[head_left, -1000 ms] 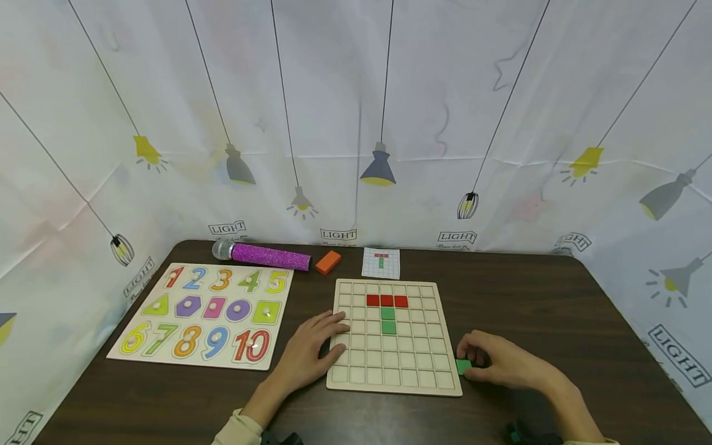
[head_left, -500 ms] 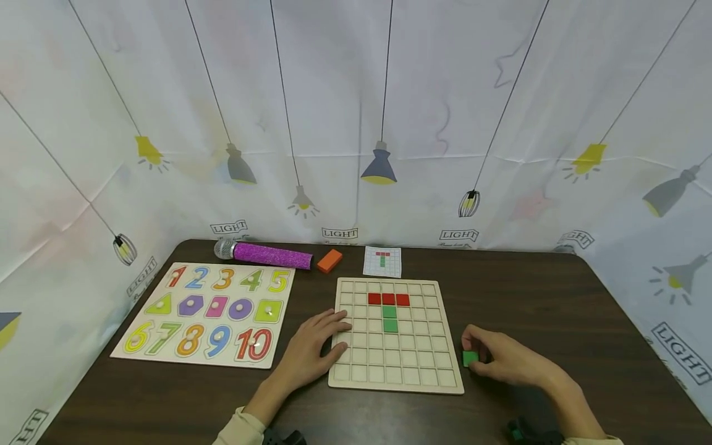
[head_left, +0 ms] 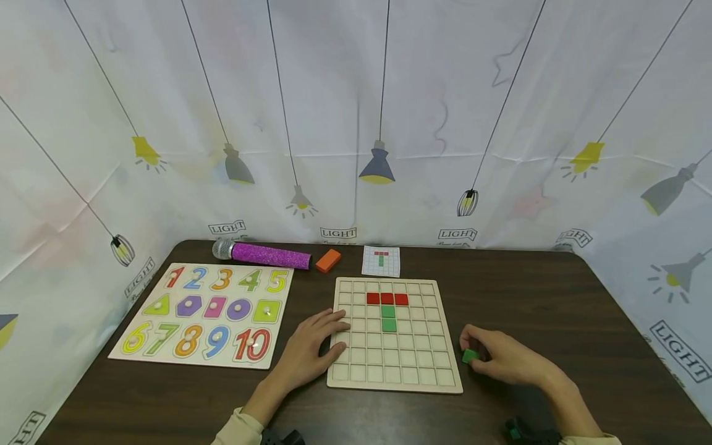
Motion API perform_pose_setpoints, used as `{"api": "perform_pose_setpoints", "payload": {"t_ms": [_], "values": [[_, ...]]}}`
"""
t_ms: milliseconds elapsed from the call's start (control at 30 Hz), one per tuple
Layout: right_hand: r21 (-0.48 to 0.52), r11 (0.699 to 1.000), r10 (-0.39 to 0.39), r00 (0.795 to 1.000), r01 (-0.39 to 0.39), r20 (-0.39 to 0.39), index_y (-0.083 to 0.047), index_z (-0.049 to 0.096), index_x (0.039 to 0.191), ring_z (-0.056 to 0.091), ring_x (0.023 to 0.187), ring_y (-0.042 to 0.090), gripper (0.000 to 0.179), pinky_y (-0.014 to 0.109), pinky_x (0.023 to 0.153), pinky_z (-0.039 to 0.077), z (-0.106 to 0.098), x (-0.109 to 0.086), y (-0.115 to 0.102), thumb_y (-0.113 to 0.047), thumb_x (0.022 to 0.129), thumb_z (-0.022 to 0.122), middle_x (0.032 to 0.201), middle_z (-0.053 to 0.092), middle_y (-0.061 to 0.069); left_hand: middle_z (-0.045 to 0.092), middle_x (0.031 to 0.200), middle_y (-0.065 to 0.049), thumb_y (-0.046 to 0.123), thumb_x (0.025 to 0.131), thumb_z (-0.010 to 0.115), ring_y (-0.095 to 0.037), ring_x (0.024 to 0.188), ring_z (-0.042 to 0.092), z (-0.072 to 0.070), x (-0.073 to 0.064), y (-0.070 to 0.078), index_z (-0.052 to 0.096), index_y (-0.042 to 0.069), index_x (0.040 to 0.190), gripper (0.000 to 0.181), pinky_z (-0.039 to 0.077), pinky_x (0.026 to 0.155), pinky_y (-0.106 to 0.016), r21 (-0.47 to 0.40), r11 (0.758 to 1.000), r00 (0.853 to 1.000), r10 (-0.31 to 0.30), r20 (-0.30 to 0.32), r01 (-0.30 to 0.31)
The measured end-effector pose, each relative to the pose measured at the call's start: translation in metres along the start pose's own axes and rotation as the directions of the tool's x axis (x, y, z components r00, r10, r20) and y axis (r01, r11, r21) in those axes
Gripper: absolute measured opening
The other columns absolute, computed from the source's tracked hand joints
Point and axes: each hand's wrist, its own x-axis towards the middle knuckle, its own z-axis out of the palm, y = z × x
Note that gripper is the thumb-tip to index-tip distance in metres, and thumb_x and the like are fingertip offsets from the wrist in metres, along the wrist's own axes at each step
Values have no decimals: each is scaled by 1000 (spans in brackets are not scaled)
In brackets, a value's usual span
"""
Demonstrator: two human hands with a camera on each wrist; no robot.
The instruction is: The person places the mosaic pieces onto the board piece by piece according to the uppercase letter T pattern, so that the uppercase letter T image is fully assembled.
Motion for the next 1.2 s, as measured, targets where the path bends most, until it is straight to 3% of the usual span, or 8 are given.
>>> {"api": "perform_pose_setpoints", "payload": {"t_ms": [267, 400, 633, 767, 900, 1033, 1200], "values": [[-60, 997, 41, 997, -44, -63, -16, 51, 91, 43, 59, -2, 19, 19, 51, 36, 2, 2, -3, -9, 81, 66, 71, 50, -9, 50, 142, 4, 34, 93, 58, -24, 136, 41, 0, 0, -1, 60, 26, 126, 34, 36, 104, -57, -8, 1000, 1000, -18, 26, 18], [-44, 995, 81, 991, -87, -109, -15, 52, 92, 46, 61, 0, 18, 20, 52, 39, 3, 5, -3, -10, 83, 66, 73, 53, -7, 50, 142, 5, 34, 93, 58, -24, 136, 41, 0, 0, -1, 60, 26, 126, 34, 36, 104, -57, -8, 1000, 1000, -21, 22, 21], [-2, 984, 174, 965, -177, -198, -14, 52, 98, 47, 60, 4, 13, 22, 51, 39, 7, 10, -3, -14, 89, 62, 77, 56, -4, 50, 142, 4, 35, 92, 59, -24, 135, 42, 1, 0, -1, 59, 27, 126, 35, 37, 103, -57, 6, 1000, 1000, -7, 6, 7], [-32, 985, 152, 944, -168, -292, -17, 55, 99, 56, 78, 9, 10, 24, 63, 45, 9, 13, -4, -19, 92, 62, 91, 63, -6, 50, 142, 4, 35, 92, 59, -25, 135, 42, 1, 0, -1, 59, 26, 126, 35, 37, 103, -57, -1, 1000, 1000, -6, 8, 6], [-62, 989, 102, 926, -133, -365, -18, 58, 99, 56, 92, 9, 10, 31, 76, 49, 10, 17, -6, -23, 92, 62, 96, 60, -9, 50, 142, 4, 35, 92, 59, -25, 135, 42, 1, 0, -1, 59, 26, 126, 35, 37, 103, -56, 1, 1000, 1000, -7, 8, 7], [-22, 995, 79, 929, -93, -362, -15, 60, 99, 52, 81, 6, 11, 24, 68, 46, 11, 21, -7, -21, 91, 63, 88, 55, -8, 50, 142, 4, 34, 92, 59, -25, 135, 42, 1, -1, -1, 60, 26, 126, 35, 37, 103, -57, 9, 1000, 1000, -6, 7, 6], [50, 994, 111, 939, -100, -325, -15, 61, 98, 54, 75, 5, 11, 20, 62, 44, 12, 26, -11, -22, 91, 63, 84, 60, -6, 50, 142, 4, 34, 92, 60, -26, 134, 42, 1, -1, -2, 60, 26, 125, 35, 37, 103, -57, 12, 1000, 1000, -8, 9, 8]]}}
